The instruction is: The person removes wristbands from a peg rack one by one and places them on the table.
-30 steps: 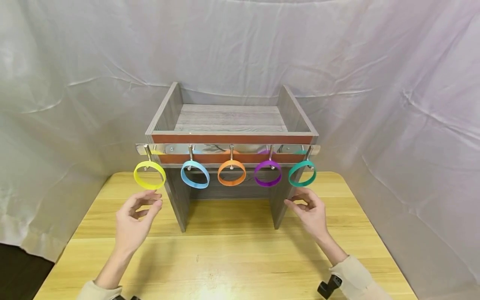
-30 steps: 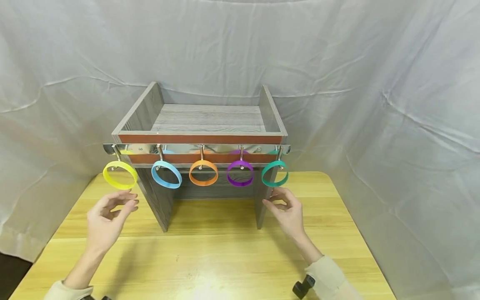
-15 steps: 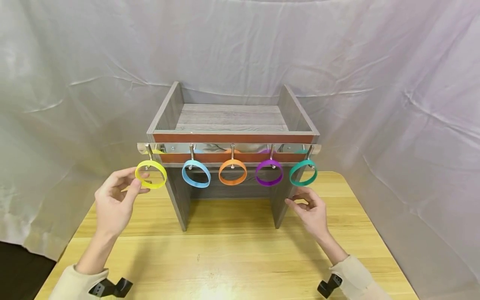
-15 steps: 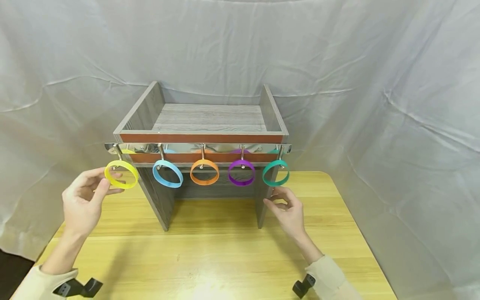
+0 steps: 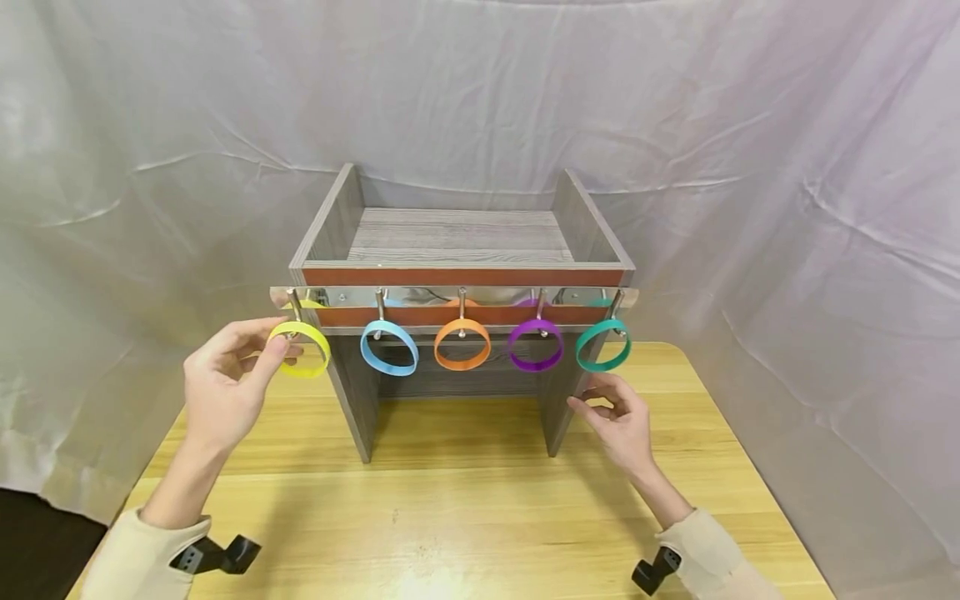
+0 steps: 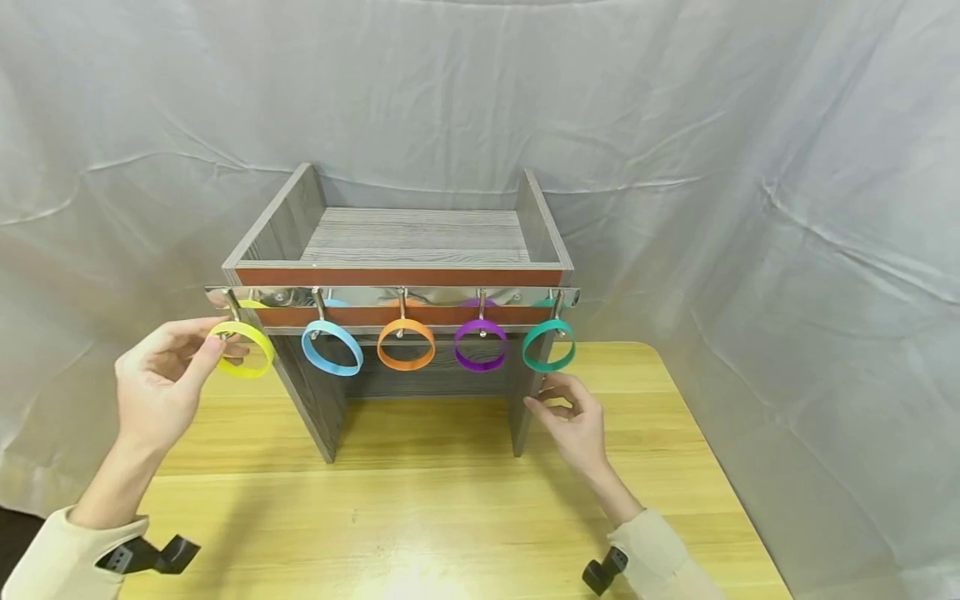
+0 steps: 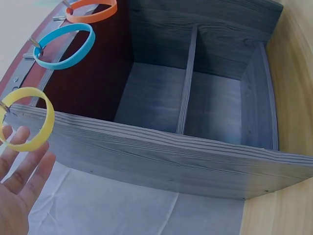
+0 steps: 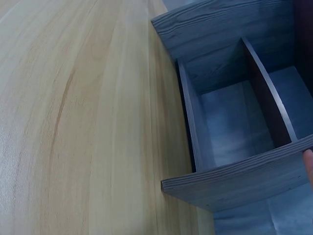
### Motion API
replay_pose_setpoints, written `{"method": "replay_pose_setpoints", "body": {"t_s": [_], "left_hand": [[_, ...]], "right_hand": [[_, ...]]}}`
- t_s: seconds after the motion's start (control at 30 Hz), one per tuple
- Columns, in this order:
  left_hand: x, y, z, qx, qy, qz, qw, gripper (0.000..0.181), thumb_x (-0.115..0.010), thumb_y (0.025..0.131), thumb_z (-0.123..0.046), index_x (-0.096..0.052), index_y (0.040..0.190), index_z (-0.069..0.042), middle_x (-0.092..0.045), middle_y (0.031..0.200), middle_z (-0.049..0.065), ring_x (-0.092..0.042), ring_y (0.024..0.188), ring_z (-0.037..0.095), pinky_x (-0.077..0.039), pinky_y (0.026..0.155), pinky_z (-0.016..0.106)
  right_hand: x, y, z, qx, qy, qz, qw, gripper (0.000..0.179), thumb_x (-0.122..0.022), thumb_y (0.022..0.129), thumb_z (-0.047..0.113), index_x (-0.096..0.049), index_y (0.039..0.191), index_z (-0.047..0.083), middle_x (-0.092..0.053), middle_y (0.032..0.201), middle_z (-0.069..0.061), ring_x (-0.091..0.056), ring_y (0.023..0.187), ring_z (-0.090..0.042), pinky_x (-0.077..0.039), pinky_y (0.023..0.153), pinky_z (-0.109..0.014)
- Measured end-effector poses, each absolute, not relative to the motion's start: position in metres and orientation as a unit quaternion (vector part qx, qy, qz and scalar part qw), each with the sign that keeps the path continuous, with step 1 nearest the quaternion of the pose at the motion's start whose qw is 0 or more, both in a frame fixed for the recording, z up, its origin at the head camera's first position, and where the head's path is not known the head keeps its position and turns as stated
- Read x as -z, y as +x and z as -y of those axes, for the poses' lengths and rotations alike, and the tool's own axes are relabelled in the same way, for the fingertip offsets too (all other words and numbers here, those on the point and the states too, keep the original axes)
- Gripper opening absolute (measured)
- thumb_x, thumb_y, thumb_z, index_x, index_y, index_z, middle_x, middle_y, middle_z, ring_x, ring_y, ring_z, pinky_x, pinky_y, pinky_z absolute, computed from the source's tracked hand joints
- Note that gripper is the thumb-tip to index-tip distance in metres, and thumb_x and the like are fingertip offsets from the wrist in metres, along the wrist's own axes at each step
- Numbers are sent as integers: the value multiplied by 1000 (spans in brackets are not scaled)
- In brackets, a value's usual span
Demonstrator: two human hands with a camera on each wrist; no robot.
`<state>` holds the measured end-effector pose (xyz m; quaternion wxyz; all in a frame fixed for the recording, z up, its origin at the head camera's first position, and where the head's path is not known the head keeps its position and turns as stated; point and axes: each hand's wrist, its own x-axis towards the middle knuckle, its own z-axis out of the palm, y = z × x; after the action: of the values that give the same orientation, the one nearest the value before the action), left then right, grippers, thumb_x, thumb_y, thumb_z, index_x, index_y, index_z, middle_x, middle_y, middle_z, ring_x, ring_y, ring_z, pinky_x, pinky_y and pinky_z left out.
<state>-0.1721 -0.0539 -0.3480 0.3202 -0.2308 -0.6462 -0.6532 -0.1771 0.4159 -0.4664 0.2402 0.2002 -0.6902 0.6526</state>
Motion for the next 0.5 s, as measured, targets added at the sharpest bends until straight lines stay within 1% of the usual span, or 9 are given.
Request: {"method": "replay_pose_setpoints", "body": {"t_s": [0.13, 0.23, 0.37, 0.5], "left_hand": [[346, -168, 56, 627, -217, 674, 324, 14, -68, 93, 14, -71, 106, 18, -82, 89, -7, -74, 72, 4, -59, 65, 8], [347, -166, 58, 617, -215, 684, 324, 13, -70, 92, 14, -72, 104, 17, -82, 86, -6, -74, 72, 3, -58, 63, 8], [349, -164, 61, 651, -239, 652, 307, 16, -68, 89, 20, -71, 105, 18, -82, 86, -1, -76, 73, 7, -61, 65, 9], [347, -162, 63, 684, -253, 623, 281, 18, -65, 89, 24, -69, 106, 22, -83, 90, 3, -77, 72, 10, -64, 69, 13]], "right_hand": [[466, -177, -415, -649, 194, 697, 238, 41, -71, 83, -26, -64, 121, -14, -77, 103, 12, -73, 92, -4, -66, 68, -14], [466, -177, -415, -649, 192, 697, 237, 42, -71, 82, -26, -63, 121, -14, -77, 103, 12, -73, 92, -4, -66, 68, -14], [466, -177, -415, -654, 199, 689, 241, 42, -71, 82, -27, -64, 121, -14, -77, 104, 10, -73, 92, -5, -65, 67, -14], [465, -177, -415, -654, 203, 687, 243, 42, -70, 82, -27, -64, 121, -14, -77, 104, 10, -73, 91, -5, -65, 68, -14]]}}
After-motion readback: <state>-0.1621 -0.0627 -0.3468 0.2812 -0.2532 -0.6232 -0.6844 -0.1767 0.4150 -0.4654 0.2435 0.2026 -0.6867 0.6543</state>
